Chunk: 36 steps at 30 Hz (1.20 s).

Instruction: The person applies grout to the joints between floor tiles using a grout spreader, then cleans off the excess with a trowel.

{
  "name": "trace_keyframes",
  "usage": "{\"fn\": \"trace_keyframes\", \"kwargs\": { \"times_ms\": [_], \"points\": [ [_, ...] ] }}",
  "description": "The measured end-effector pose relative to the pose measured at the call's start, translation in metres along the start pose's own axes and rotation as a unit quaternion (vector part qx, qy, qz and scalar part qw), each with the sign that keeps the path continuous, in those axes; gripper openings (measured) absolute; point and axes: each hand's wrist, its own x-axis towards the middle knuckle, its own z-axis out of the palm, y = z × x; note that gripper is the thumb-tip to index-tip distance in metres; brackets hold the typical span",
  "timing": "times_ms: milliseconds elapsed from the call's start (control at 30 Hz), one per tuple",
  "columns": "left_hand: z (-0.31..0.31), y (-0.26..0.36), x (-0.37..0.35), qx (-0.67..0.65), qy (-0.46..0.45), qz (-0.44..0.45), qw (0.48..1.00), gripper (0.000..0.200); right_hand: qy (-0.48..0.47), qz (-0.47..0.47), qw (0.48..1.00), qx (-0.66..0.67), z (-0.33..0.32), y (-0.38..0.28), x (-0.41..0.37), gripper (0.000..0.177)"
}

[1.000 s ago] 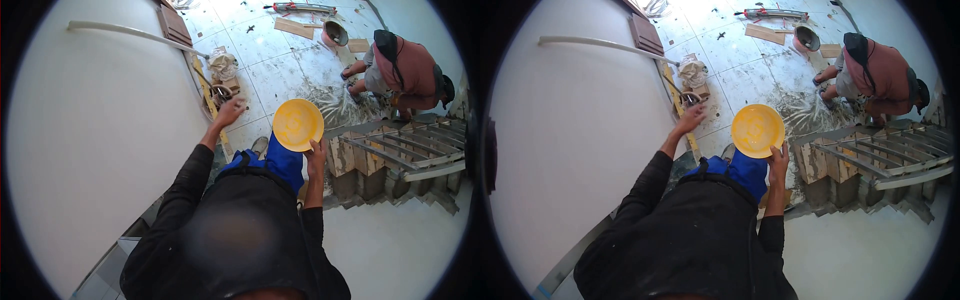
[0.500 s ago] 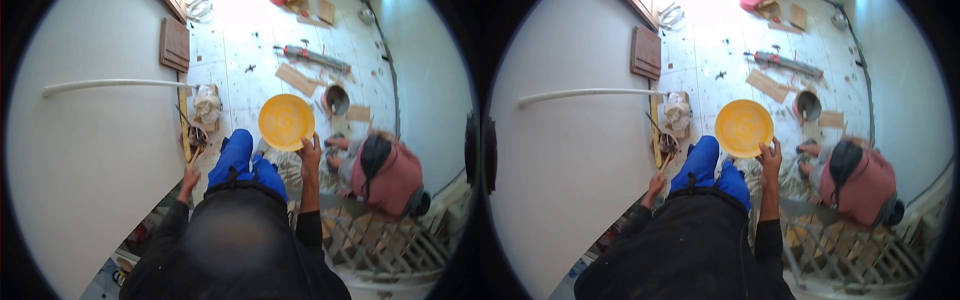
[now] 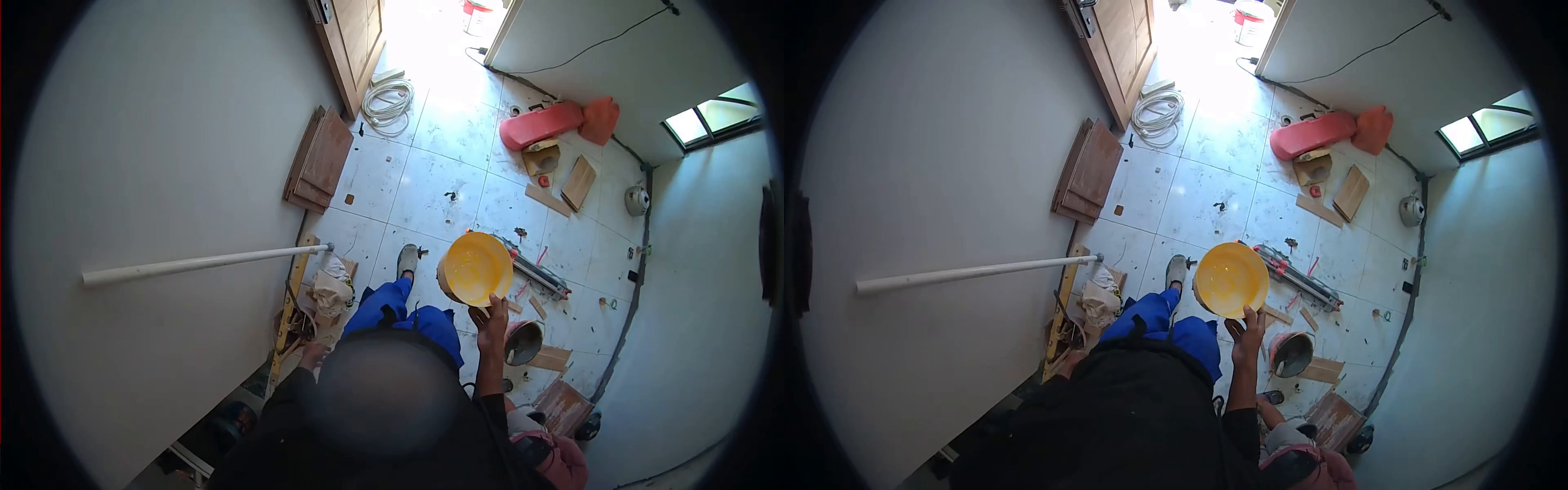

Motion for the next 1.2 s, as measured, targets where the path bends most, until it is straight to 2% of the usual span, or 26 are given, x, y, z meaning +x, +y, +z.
{"fn": "trace_keyframes", "kwargs": {
  "times_ms": [33,67,100,133,200,267,300,367,433,500,567,667,700,767,800,900,1000,1100,1167,1200],
  "points": [
    [0.018,0.1,0.002,0.007,0.019,0.118,0.993,0.031,0.017,0.008,1.0,0.017,0.017,-0.016,0.019,0.05],
    [0.032,0.206,-0.014,0.098,0.061,0.273,0.955,0.033,0.011,0.009,1.0,0.006,0.031,-0.038,0.037,0.051],
    [0.046,0.318,-0.041,0.191,0.137,0.411,0.881,0.035,0.008,0.015,1.0,-0.007,0.044,-0.059,0.057,0.051],
    [0.06,0.421,-0.063,0.161,0.088,0.424,0.887,0.037,0.004,0.013,1.0,-0.01,0.057,-0.079,0.076,0.05],
    [0.084,0.601,-0.152,0.13,0.076,0.531,0.834,0.039,-0.004,0.0,1.0,-0.013,0.089,-0.119,0.112,0.05],
    [0.104,0.743,-0.209,0.08,0.061,0.616,0.782,0.038,0.008,-0.011,1.0,-0.021,0.121,-0.155,0.154,0.051],
    [0.111,0.803,-0.23,0.057,0.049,0.652,0.754,0.037,0.012,-0.024,0.999,-0.024,0.135,-0.17,0.178,0.052],
    [0.125,0.9,-0.257,0.017,0.03,0.675,0.737,0.035,-0.01,-0.03,0.999,-0.044,0.167,-0.203,0.235,0.053],
    [0.135,0.978,-0.24,0.022,0.047,0.672,0.739,0.034,-0.011,-0.035,0.998,-0.042,0.203,-0.236,0.3,0.053],
    [0.138,1.019,-0.192,0.039,0.075,0.626,0.775,0.035,-0.022,-0.007,0.999,-0.028,0.243,-0.277,0.368,0.053],
    [0.133,1.016,-0.116,0.095,0.084,0.528,0.839,0.038,-0.032,0.003,0.997,-0.064,0.29,-0.325,0.43,0.049],
    [0.109,0.948,-0.038,0.134,0.004,0.392,0.91,0.038,-0.029,-0.029,0.996,-0.076,0.371,-0.401,0.512,0.06],
    [0.101,0.915,-0.01,0.092,0.001,0.332,0.939,0.037,-0.032,-0.043,0.994,-0.093,0.398,-0.428,0.539,0.061],
    [0.09,0.864,-0.013,0.022,0.034,0.208,0.977,0.035,-0.063,-0.065,0.989,-0.119,0.447,-0.473,0.593,0.064],
    [0.08,0.837,-0.004,0.044,0.033,0.206,0.977,0.031,-0.085,-0.073,0.986,-0.121,0.472,-0.496,0.618,0.065],
    [0.072,0.841,-0.05,0.175,0.031,0.107,0.978,0.03,-0.131,-0.073,0.98,-0.127,0.544,-0.555,0.696,0.067],
    [0.079,0.921,-0.053,0.243,0.017,0.107,0.964,0.029,-0.168,-0.064,0.976,-0.127,0.619,-0.595,0.776,0.067],
    [0.074,1.048,-0.029,0.242,0.022,0.135,0.961,0.028,-0.177,-0.049,0.975,-0.122,0.694,-0.637,0.851,0.067],
    [0.064,1.159,-0.001,0.176,0.03,0.17,0.969,0.027,-0.151,0.004,0.981,-0.123,0.736,-0.663,0.895,0.063],
    [0.062,1.229,0.023,0.051,0.022,0.181,0.982,0.027,-0.145,0.008,0.983,-0.114,0.757,-0.677,0.916,0.063]
  ]
}}
